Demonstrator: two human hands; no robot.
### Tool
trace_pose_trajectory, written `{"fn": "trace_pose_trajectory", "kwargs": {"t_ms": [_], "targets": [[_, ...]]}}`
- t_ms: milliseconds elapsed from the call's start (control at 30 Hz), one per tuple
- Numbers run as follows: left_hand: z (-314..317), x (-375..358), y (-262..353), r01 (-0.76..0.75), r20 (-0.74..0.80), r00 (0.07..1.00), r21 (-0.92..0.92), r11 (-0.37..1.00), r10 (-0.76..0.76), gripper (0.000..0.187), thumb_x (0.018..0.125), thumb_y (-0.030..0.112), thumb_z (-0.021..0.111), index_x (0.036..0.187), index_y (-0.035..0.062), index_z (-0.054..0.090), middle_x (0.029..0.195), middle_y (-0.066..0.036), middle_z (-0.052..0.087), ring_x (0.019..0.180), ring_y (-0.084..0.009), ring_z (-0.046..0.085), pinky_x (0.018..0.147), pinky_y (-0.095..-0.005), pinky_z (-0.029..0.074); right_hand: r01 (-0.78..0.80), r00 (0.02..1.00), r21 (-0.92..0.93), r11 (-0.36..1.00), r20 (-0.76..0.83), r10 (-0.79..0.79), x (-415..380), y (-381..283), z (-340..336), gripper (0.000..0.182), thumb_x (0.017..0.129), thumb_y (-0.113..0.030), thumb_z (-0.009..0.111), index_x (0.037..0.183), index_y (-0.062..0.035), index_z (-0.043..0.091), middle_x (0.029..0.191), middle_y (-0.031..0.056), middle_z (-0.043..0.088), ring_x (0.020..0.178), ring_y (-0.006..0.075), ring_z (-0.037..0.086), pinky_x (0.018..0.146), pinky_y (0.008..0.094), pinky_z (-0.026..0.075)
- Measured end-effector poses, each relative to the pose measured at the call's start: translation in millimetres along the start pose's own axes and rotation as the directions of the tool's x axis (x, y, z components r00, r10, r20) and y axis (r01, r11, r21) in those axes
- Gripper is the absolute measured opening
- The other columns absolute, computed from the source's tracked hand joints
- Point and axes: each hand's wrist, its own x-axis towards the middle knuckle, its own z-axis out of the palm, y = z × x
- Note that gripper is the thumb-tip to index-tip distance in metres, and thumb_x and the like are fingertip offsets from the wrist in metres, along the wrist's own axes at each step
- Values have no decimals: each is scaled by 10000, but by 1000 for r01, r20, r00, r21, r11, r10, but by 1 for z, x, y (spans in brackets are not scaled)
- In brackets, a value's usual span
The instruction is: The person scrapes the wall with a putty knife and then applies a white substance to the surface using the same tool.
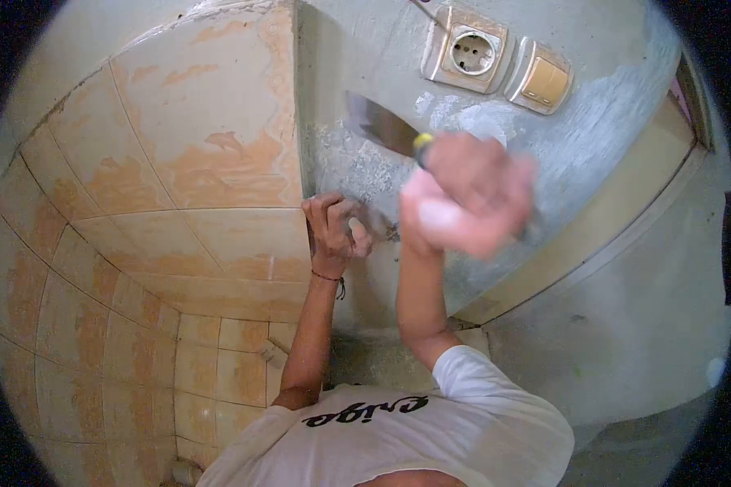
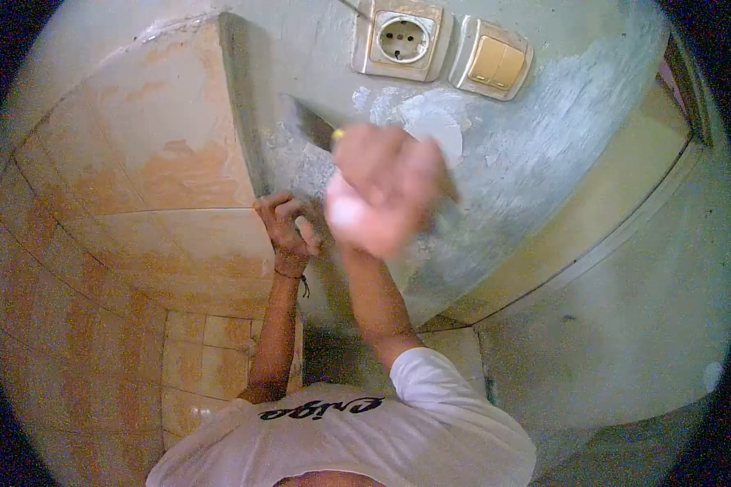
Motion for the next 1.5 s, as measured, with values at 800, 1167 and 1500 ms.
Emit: {"fn": "trace_pose_trajectory", "kwargs": {"t_ms": [800, 1167, 1500], "targets": [[-3, 0, 1, -4, -21, 1000, -7, 1000, 4, 375, 816, 430, 502, 918, 72, 544, 925, -154, 523, 871, -319, 493, 802, -452, 361, 50, 999, 138, 989, 10, -52, 0, -6, 6, 374, 978, -215, 347, 611, -152, 320, 503, -19, 319, 413, 90, 201, 435, 283, 215], [-2, 4, 0, -16, -20, 1000, -6, 1000, 16, 359, 819, 408, 477, 915, 68, 540, 930, -156, 525, 895, -317, 481, 810, -457, 355, 91, 984, 129, 987, -164, -70, -4, 4, 12, 426, 951, -250, 374, 549, -172, 255, 456, -25, 240, 382, 87, 130, 386, 270, 140], [-5, 1, 1, -32, -19, 999, -2, 999, 32, 275, 819, 299, 491, 929, 51, 541, 936, -167, 537, 887, -322, 498, 806, -456, 367, 219, 973, 110, 969, 53, -226, -9, -1, 13, 324, 954, -201, 383, 641, -136, 329, 507, 2, 338, 426, 99, 235, 438, 301, 226]]}}
